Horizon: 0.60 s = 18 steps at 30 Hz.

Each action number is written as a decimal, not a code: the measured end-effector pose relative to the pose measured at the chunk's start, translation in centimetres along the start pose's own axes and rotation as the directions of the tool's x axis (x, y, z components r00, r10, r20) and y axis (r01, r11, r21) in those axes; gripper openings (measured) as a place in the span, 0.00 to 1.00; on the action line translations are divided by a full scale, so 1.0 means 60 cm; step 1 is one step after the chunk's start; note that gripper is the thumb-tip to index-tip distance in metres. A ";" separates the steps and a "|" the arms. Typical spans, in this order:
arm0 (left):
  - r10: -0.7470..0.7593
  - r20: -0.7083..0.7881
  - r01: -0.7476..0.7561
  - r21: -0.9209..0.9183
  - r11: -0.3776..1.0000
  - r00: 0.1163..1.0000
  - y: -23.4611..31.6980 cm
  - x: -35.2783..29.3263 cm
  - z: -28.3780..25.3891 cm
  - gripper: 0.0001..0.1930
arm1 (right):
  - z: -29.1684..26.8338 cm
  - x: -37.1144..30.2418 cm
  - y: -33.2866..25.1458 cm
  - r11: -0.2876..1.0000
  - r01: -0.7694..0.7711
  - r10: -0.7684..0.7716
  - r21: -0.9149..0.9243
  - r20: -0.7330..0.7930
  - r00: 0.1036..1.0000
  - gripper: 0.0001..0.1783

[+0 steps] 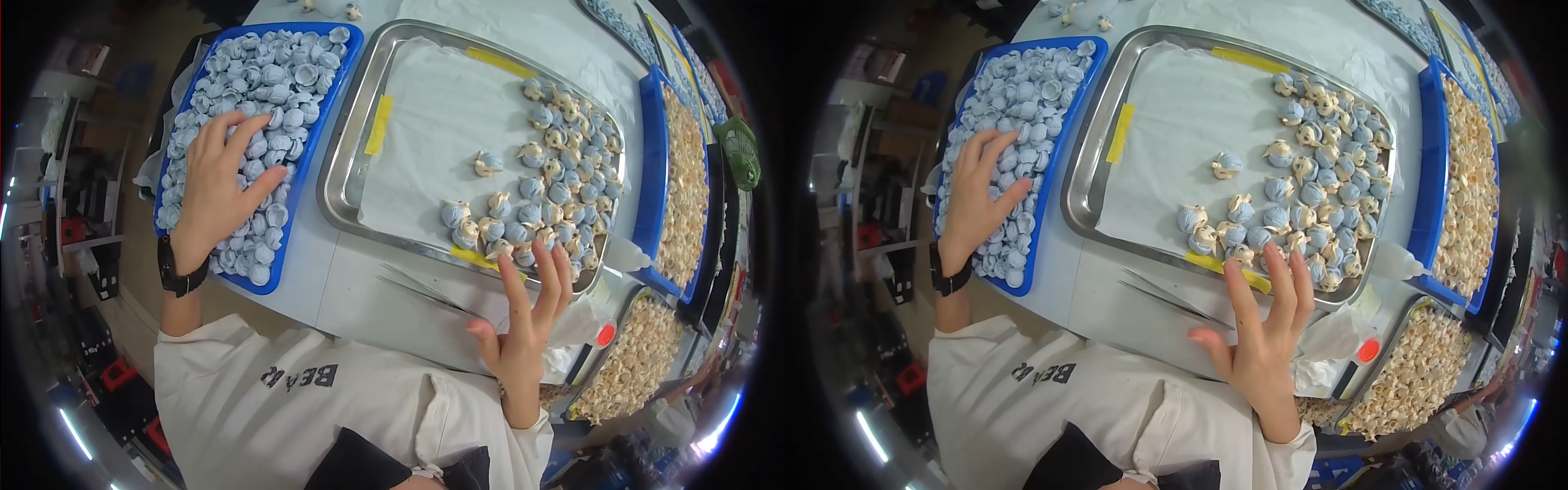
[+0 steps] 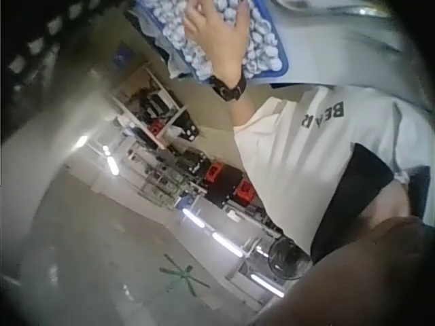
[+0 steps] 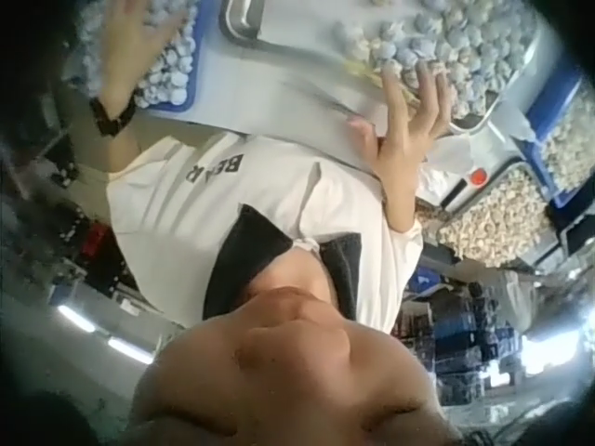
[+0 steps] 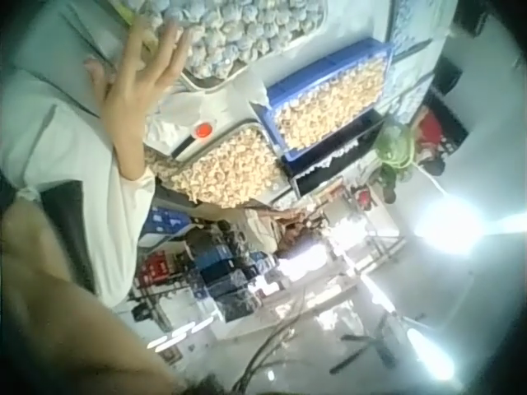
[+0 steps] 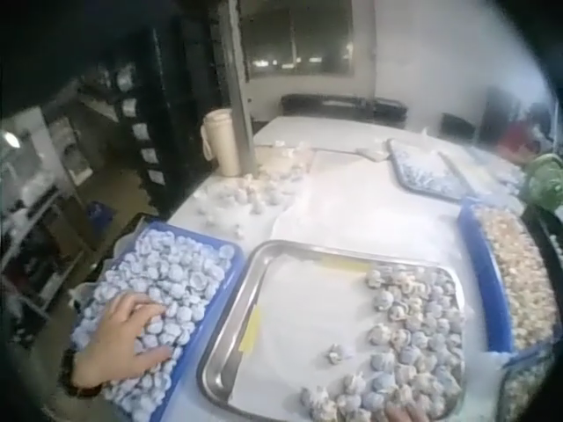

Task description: Assembling small plastic toy figurine parts at a factory workbench, including inspecting and fitting heads/shells.

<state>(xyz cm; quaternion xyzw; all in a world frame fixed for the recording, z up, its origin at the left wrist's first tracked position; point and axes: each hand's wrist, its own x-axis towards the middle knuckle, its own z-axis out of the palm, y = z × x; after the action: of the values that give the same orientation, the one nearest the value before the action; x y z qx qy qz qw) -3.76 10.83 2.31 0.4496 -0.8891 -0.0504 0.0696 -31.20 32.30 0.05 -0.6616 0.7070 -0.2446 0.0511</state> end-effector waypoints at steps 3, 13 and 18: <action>0.039 -0.151 -0.046 -0.041 0.998 0.988 -0.011 -0.004 0.006 0.19 | 0.003 -0.001 0.001 0.999 0.033 -0.032 0.006 -0.025 0.999 0.32; 0.052 -0.167 -0.059 -0.038 0.998 0.985 -0.001 -0.004 -0.001 0.13 | 0.020 0.003 0.009 0.981 0.138 -0.132 0.136 -0.055 0.990 0.33; 0.011 -0.127 -0.026 -0.115 0.993 0.992 -0.011 -0.005 -0.003 0.13 | 0.025 0.000 0.012 0.971 0.148 -0.140 0.188 -0.055 0.989 0.33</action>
<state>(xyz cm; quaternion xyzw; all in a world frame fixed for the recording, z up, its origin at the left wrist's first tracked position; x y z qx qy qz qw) -3.03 10.65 2.36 0.4388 -0.8826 -0.0732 0.1524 -31.25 31.89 -1.55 -0.6979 0.6314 -0.3279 0.0819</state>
